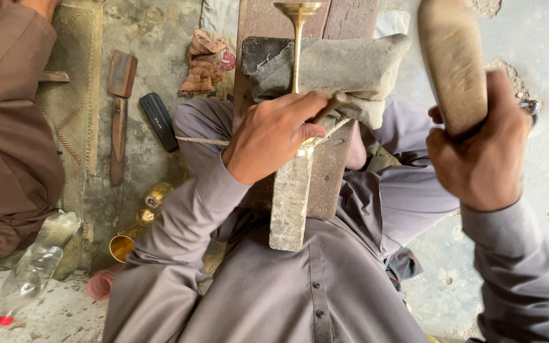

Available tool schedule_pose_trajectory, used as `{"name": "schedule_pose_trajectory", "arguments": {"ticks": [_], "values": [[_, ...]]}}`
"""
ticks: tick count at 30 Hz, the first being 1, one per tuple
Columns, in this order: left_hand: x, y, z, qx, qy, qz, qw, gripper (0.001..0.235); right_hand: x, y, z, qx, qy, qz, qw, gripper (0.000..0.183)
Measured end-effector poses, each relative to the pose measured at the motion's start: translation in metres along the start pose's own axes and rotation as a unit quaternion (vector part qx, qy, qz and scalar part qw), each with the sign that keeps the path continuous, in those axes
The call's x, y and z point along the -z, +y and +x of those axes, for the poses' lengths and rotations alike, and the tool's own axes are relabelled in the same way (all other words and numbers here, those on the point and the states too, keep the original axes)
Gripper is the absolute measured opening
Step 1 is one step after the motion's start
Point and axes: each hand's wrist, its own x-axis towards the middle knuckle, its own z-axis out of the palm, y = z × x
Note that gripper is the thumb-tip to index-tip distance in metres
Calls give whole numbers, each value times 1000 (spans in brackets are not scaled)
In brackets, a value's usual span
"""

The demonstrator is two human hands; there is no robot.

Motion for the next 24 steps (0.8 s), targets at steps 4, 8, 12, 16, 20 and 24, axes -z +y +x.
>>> {"name": "schedule_pose_trajectory", "arguments": {"ticks": [4, 8, 12, 16, 20, 24], "values": [[7, -3, 20, -53, -114, 32, 992, 35, -29, 10, -48, -124, 37, 75, 989, 22], [11, 1, 36, -107, -198, 50, 973, 34, -56, 2, -86, -157, 51, -42, 985, 37], [14, 6, 39, -130, -235, 44, 962, 34, -83, -20, -115, -255, 177, 193, 931, 44], [14, -2, 40, -140, -222, 38, 964, 32, -89, -24, -127, -251, 99, 6, 963, 41], [21, -16, 41, -127, -200, 4, 971, 46, -88, -19, -130, -294, 117, 134, 939, 40], [20, -18, 37, -118, -216, 39, 969, 53, -88, -11, -134, -296, 142, 137, 934, 42]]}}
